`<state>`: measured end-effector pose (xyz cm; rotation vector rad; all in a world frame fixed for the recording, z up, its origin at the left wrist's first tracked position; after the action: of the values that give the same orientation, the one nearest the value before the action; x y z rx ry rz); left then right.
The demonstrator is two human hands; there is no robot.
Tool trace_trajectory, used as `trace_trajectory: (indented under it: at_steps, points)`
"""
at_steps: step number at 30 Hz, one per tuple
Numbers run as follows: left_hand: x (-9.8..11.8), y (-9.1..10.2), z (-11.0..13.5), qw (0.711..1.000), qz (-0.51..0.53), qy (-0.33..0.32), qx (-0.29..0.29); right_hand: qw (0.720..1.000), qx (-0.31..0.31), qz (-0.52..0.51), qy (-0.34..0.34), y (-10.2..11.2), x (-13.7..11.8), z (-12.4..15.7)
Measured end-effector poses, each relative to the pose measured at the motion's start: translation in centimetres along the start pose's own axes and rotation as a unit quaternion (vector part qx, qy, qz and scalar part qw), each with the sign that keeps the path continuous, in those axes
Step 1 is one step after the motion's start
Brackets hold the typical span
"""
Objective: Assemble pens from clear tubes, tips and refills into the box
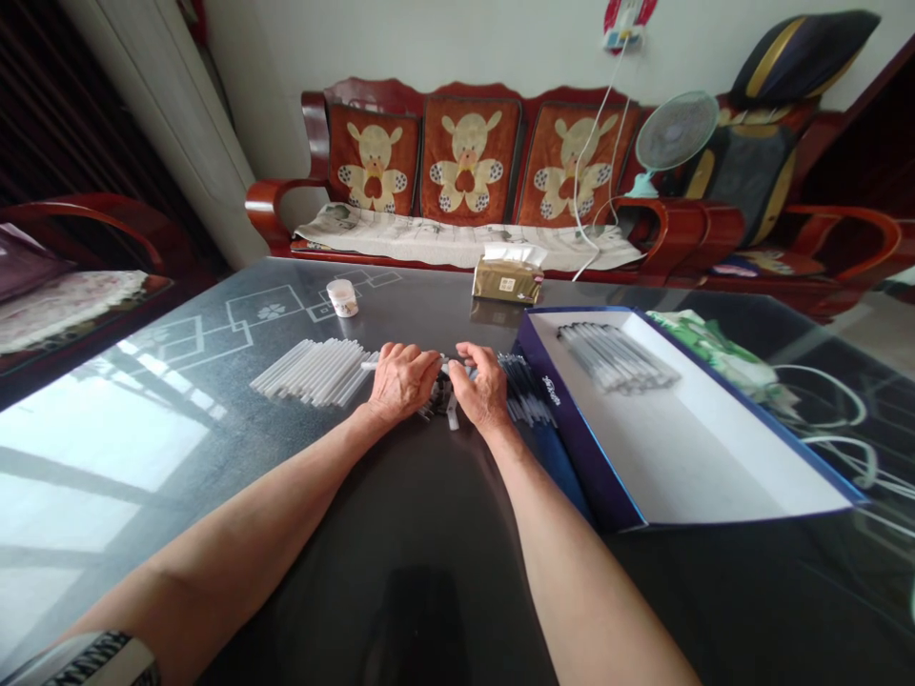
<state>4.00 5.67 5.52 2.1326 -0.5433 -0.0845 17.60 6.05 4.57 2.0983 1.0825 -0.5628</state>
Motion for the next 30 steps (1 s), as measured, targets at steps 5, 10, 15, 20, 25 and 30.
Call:
trace_trajectory:
  at_steps: [5, 10, 15, 20, 25, 30]
  points:
    - [0.03, -0.13, -0.03, 1.000, -0.003, -0.002, -0.004, 0.999, -0.001, 0.046, 0.025, 0.04, -0.33, -0.14]
    - [-0.05, -0.04, -0.04, 1.000, -0.005, -0.001, 0.000, 1.000, -0.002, 0.001, 0.030, -0.11, -0.66, -0.02]
    - [0.02, -0.07, 0.01, 1.000, -0.006, -0.007, -0.002, 1.000, 0.013, 0.018, 0.014, 0.18, -0.37, 0.01]
    - [-0.05, -0.13, -0.01, 1.000, -0.009, -0.007, -0.003, 0.999, 0.004, 0.009, 0.036, -0.05, -0.67, -0.03]
    - [-0.12, -0.21, -0.09, 1.000, -0.003, 0.003, -0.012, 1.000, 0.000, -0.006, 0.006, -0.10, -0.27, 0.09]
    - [-0.03, -0.27, -0.08, 1.000, 0.007, 0.000, -0.015, 0.999, 0.000, 0.043, 0.014, 0.07, -0.29, -0.04]
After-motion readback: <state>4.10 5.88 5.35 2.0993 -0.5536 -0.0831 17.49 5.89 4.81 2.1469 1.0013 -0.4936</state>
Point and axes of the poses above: each hand's wrist, its own z-axis away from the middle knuckle, its own y-axis out of the back of the hand, x = y × z, the point moved 9 cm from there along -z, towards the middle knuckle, and after that the axes turned 5 degrees about y, right-handed, at the moved point
